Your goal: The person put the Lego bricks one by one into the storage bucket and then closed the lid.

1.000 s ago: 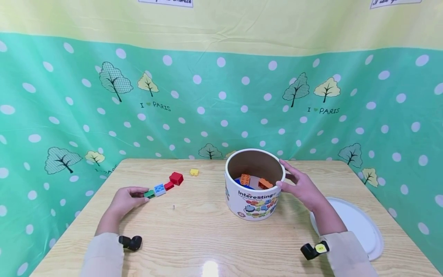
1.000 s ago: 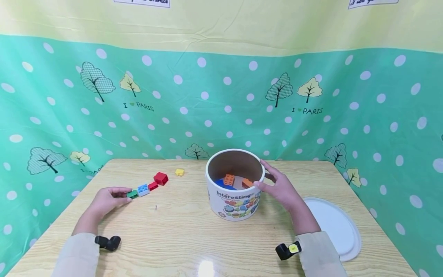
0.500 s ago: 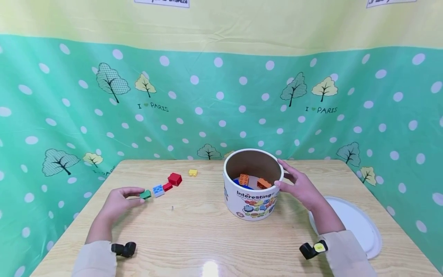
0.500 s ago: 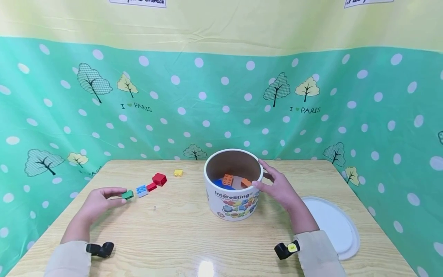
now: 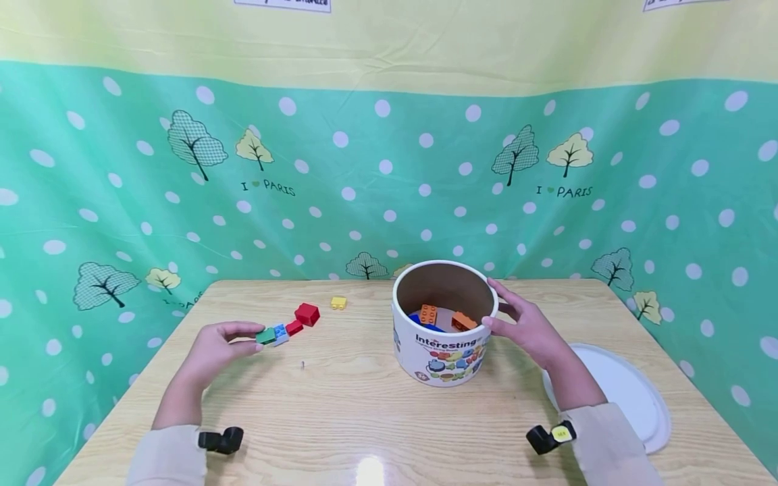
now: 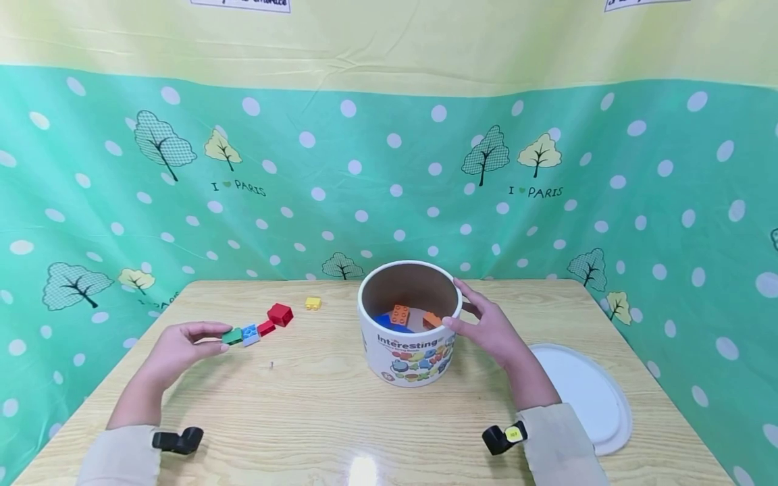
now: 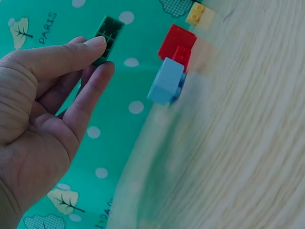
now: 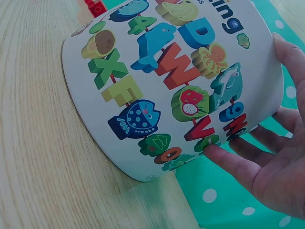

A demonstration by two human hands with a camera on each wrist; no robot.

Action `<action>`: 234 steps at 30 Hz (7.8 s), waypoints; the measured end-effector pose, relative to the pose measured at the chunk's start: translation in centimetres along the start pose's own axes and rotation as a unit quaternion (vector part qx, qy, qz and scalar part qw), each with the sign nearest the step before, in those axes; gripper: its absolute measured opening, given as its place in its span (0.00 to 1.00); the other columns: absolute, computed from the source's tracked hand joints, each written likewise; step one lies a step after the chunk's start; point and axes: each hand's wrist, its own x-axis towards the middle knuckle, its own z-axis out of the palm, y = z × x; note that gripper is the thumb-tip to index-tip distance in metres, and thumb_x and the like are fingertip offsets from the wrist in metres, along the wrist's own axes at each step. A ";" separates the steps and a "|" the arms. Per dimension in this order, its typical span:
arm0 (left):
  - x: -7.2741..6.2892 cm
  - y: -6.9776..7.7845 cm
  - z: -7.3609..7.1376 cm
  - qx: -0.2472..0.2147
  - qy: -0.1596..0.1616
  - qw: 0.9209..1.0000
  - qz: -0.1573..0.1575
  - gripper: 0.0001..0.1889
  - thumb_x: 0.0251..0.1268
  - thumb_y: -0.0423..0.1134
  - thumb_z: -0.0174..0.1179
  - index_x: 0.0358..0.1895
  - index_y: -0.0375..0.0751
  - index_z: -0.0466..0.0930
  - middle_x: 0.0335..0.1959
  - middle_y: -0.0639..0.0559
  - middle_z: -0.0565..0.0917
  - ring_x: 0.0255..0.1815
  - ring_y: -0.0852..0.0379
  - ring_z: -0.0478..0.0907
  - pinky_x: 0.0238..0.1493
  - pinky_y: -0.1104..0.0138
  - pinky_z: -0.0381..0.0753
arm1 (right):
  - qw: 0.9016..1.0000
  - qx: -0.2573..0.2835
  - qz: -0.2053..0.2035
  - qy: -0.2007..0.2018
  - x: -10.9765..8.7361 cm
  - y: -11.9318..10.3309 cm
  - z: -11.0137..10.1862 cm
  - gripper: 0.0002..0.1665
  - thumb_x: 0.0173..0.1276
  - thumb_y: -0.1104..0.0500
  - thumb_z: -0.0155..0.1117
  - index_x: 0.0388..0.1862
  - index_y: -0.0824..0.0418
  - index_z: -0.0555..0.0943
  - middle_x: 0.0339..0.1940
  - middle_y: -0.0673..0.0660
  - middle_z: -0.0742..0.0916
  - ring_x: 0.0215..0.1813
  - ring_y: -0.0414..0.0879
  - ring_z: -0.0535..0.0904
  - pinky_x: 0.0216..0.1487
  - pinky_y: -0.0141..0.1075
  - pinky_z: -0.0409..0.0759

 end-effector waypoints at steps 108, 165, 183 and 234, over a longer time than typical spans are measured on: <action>8.3 26.0 13.3 0.050 -0.189 0.960 0.201 0.12 0.50 0.29 0.74 0.39 0.45 0.89 0.36 0.56 0.86 0.45 0.53 0.80 0.42 0.67 0.83 | 1.000 0.007 0.005 -0.005 -0.3 -0.3 0.0 0.48 0.67 0.50 0.68 0.80 0.46 0.54 0.77 0.62 0.59 0.74 0.66 0.56 0.59 0.57 0.74; 6.0 14.2 6.2 -0.082 -0.075 0.986 0.126 0.17 0.52 0.34 0.74 0.47 0.41 0.85 0.45 0.47 0.83 0.52 0.46 0.78 0.47 0.64 0.83 | 1.000 -0.009 0.012 -0.007 0.0 -0.2 -0.1 0.49 0.67 0.47 0.67 0.80 0.45 0.52 0.78 0.61 0.57 0.74 0.66 0.56 0.60 0.59 0.72; 4.6 7.9 3.9 -0.092 -0.039 0.992 0.075 0.22 0.55 0.35 0.72 0.54 0.37 0.81 0.51 0.41 0.79 0.55 0.41 0.74 0.45 0.69 0.82 | 1.000 -0.008 0.013 -0.006 -0.1 -0.3 0.1 0.50 0.66 0.47 0.68 0.80 0.46 0.51 0.78 0.62 0.58 0.74 0.66 0.56 0.60 0.57 0.73; 3.6 -3.5 2.8 -0.068 -0.031 0.996 -0.051 0.38 0.53 0.37 0.74 0.68 0.35 0.68 0.64 0.36 0.72 0.63 0.41 0.70 0.55 0.68 0.76 | 1.000 0.010 -0.002 -0.009 -0.1 -0.5 -0.1 0.48 0.68 0.51 0.67 0.80 0.46 0.53 0.78 0.62 0.58 0.74 0.66 0.57 0.58 0.54 0.76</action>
